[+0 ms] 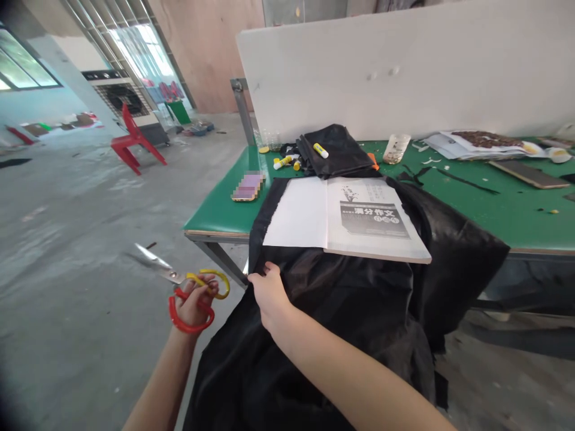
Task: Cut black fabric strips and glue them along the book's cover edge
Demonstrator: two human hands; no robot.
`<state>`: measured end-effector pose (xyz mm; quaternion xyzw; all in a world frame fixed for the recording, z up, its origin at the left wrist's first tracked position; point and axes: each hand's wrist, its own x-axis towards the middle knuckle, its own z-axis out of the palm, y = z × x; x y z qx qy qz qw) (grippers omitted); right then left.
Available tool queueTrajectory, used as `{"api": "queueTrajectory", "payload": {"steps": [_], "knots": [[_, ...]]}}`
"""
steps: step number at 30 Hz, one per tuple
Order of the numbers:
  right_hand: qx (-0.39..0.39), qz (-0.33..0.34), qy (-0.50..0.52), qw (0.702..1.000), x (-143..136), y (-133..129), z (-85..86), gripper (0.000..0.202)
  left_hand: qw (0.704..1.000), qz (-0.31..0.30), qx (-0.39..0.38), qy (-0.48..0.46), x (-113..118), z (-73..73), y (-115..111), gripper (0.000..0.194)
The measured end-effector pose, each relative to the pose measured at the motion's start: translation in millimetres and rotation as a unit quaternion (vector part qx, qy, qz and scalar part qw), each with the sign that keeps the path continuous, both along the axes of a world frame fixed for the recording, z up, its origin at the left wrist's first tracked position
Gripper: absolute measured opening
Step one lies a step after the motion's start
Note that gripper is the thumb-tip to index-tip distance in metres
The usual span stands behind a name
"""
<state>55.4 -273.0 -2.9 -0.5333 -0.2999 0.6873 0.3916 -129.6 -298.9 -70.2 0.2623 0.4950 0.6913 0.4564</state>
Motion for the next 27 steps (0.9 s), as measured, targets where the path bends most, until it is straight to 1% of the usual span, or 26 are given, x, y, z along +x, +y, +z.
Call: {"api": "queueTrajectory", "payload": {"steps": [2,4,7,9,13,16,19,21,24,27], "knots": [[0.01,0.001,0.018,1.0,-8.0,6.5,-8.5,0.052,1.0,-0.019,-0.002,-0.009,13.5,-3.9,11.4,0.024],[0.019,0.005,0.02,1.0,-13.6,13.5,-16.0,0.043,0.999,-0.04,0.0,0.003,21.6,-6.7,21.1,0.025],[0.01,0.026,0.007,1.0,-16.6,20.3,-24.1,0.028,0.995,-0.082,-0.001,0.051,24.9,-10.9,31.1,0.031],[0.0,0.042,0.005,0.999,-15.9,21.1,-27.0,0.018,0.99,-0.115,-0.005,0.085,23.9,-12.9,33.8,0.033],[-0.006,0.054,0.008,0.998,-12.9,17.2,-29.3,0.009,0.974,-0.164,-0.018,0.156,22.6,-13.2,29.9,0.031],[-0.009,0.059,0.02,0.998,-11.9,15.1,-29.7,0.01,0.973,-0.188,-0.024,0.13,25.9,-12.9,23.1,0.031],[-0.011,0.07,0.027,0.997,-11.1,14.7,-29.0,0.013,0.977,-0.196,-0.03,0.081,30.8,-13.1,17.9,0.032],[-0.008,0.077,0.025,0.997,-9.7,14.3,-27.9,0.016,0.978,-0.193,-0.03,0.072,33.1,-12.7,16.2,0.031],[0.005,0.085,0.019,0.996,-6.7,12.8,-25.3,0.016,0.977,-0.192,-0.027,0.09,34.9,-10.9,14.9,0.03],[0.012,0.087,0.008,0.996,-4.1,11.8,-22.8,0.007,0.968,-0.215,-0.032,0.126,36.6,-8.3,13.0,0.028]]}}
